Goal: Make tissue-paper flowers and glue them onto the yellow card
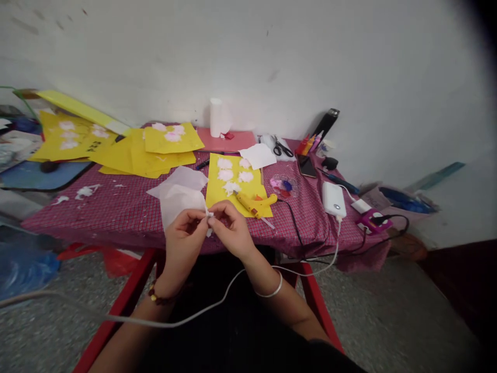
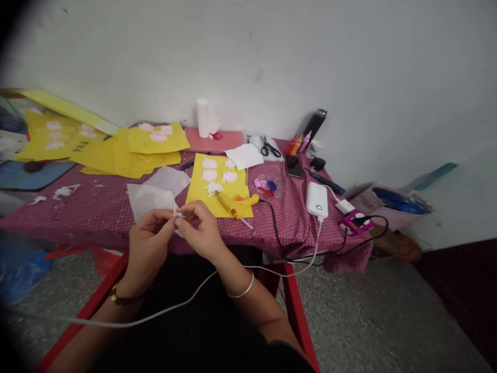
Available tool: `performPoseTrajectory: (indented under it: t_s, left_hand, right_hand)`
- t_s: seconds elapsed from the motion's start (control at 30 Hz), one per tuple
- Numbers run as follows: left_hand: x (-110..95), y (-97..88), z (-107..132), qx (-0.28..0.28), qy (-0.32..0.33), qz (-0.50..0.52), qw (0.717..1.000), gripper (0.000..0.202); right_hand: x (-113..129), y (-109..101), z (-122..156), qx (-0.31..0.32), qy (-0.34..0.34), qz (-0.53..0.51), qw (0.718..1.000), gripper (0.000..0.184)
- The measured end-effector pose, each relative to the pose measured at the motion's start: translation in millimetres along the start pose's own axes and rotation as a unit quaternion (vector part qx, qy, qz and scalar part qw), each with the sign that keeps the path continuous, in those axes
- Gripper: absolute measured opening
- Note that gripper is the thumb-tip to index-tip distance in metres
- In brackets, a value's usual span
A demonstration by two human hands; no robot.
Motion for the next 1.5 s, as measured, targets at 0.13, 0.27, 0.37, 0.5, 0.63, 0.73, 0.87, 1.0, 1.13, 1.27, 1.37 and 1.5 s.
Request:
performPoseTrajectory:
  t_s: [0.13, 0.27, 0.37, 0.5, 0.63, 0.73, 0.87, 1.0, 1.13, 1.27, 1.37, 1.5]
  left_hand:
    - [0.8, 1.7, 1.2, -0.001, -0.01, 0.041, 0.999, 0.008]
    - [13.2, 4.8, -0.2, -0.003, -0.062, 0.179, 0.982, 0.016]
    - [17.9, 6.4, -3.0, 0.009, -0.079, 0.218, 0.973, 0.017]
    - [18.7, 6.4, -7.0, 0.039, -0.077, 0.176, 0.981, 0.022]
    - [6.3, -0.5, -9.1, 0.034, -0.038, 0.025, 0.998, 0.024]
    - [1.6, -1.1, -8.5, 0.035, -0.026, 0.014, 0.999, 0.027]
    - [3.4, 0.6, -6.2, 0.037, -0.038, 0.094, 0.994, 0.021]
    - [1.0, 4.6, -4.4, 0.055, -0.046, 0.114, 0.991, 0.014]
    - [0.0, 5.7, -1.5, 0.066, -0.056, 0.12, 0.989, 0.014]
    - [-8.6, 9.3, 2.1, 0.089, -0.035, 0.094, 0.991, 0.016]
    - [-21.1, 13.7, 4.5, 0.094, -0.012, 0.047, 0.994, 0.02]
    - [-35.5, 17.2, 6.6, 0.07, 0.01, -0.005, 0.998, 0.029]
  right_hand:
    - [-9.0, -5.9, 0.0, -0.044, 0.033, -0.057, 0.997, 0.012]
    - [-27.4, -11.4, 1.1, -0.095, 0.08, -0.195, 0.973, 0.017]
    - [-33.4, -11.6, 1.6, -0.107, 0.096, -0.231, 0.962, 0.02]
    - [-27.7, -8.4, 2.5, -0.09, 0.096, -0.177, 0.975, 0.018]
    - [-21.6, 2.2, 3.1, -0.039, 0.097, -0.148, 0.983, 0.019]
    - [-20.8, 5.1, 3.7, -0.027, 0.096, -0.171, 0.98, 0.021]
    - [-23.9, 6.7, 5.0, -0.022, 0.112, -0.252, 0.961, 0.027]
    - [-18.3, 6.7, 7.8, -0.004, 0.109, -0.27, 0.957, 0.029]
    - [-10.1, 1.5, 11.8, -0.005, 0.09, -0.25, 0.964, 0.028]
    - [-1.3, -4.1, 14.1, -0.007, 0.07, -0.222, 0.973, 0.028]
    - [6.9, -5.8, 15.3, 0.005, 0.055, -0.184, 0.981, 0.026]
    - [16.4, -4.3, 17.3, 0.035, 0.04, -0.13, 0.99, 0.023]
Point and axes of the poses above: each hand's wrist, its own z-axis away from the middle knuckle, its own y-axis out of the palm, x = y × z, the point moved 9 cm from there along -z, towards the middle knuckle, and after that the axes turned 12 degrees about x, right-handed, at the moved point
